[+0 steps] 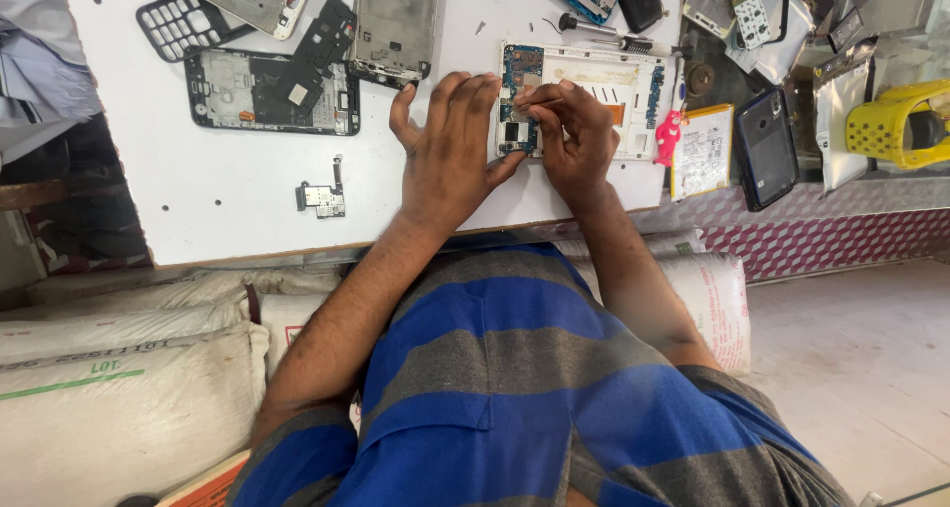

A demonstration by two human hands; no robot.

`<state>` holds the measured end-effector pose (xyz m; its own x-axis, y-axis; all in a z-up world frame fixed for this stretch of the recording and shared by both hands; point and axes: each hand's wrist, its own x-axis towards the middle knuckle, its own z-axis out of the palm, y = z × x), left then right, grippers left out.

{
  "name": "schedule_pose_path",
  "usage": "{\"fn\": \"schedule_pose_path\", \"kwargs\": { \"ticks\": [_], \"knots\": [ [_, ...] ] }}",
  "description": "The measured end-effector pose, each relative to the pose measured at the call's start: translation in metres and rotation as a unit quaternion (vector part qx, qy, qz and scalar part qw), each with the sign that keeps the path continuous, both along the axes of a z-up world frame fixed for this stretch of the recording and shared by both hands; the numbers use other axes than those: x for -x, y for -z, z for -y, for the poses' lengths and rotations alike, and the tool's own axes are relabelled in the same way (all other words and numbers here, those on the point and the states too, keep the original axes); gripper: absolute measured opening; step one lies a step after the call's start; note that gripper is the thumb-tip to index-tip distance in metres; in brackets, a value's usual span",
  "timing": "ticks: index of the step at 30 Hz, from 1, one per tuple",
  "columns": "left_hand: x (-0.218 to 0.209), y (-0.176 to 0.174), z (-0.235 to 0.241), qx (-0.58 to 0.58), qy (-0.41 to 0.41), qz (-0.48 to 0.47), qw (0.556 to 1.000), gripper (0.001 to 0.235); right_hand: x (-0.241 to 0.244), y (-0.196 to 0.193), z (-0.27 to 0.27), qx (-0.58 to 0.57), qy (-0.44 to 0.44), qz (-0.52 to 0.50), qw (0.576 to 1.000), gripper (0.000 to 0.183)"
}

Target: The person disassembles a smartphone on a workbench, using a screwdriver to remove screws and a prying tool to detach the battery and internal components. The person handles the motherboard and other parts, placing them on the table.

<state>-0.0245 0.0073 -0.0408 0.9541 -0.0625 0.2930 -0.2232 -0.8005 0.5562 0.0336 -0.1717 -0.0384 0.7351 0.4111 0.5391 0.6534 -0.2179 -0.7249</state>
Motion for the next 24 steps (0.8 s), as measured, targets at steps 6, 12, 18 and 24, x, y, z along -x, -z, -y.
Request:
{"fn": "schedule_pose_path", "kwargs": {
  "ticks": [6,12,18,24],
  "knots": [
    [0.001,0.001,0.0,0.006,0.001,-0.002,1.0,0.093,-0.005,-0.011,-0.005,0.061,0.009,0.059,0.996,0.046],
    [0.001,-0.005,-0.003,0.02,-0.008,0.003,1.0,0.085,-0.003,-0.008,-0.014,0.094,0.074,0.114,0.986,0.042],
    [-0.001,-0.028,0.0,0.004,-0.012,0.011,1.0,0.088,-0.003,-0.021,-0.012,0.051,0.052,0.098,0.992,0.046],
    [-0.004,-0.027,0.002,-0.002,-0.004,-0.007,1.0,0.092,-0.007,-0.013,-0.002,0.023,0.001,0.03,0.999,0.043]
  ]
}}
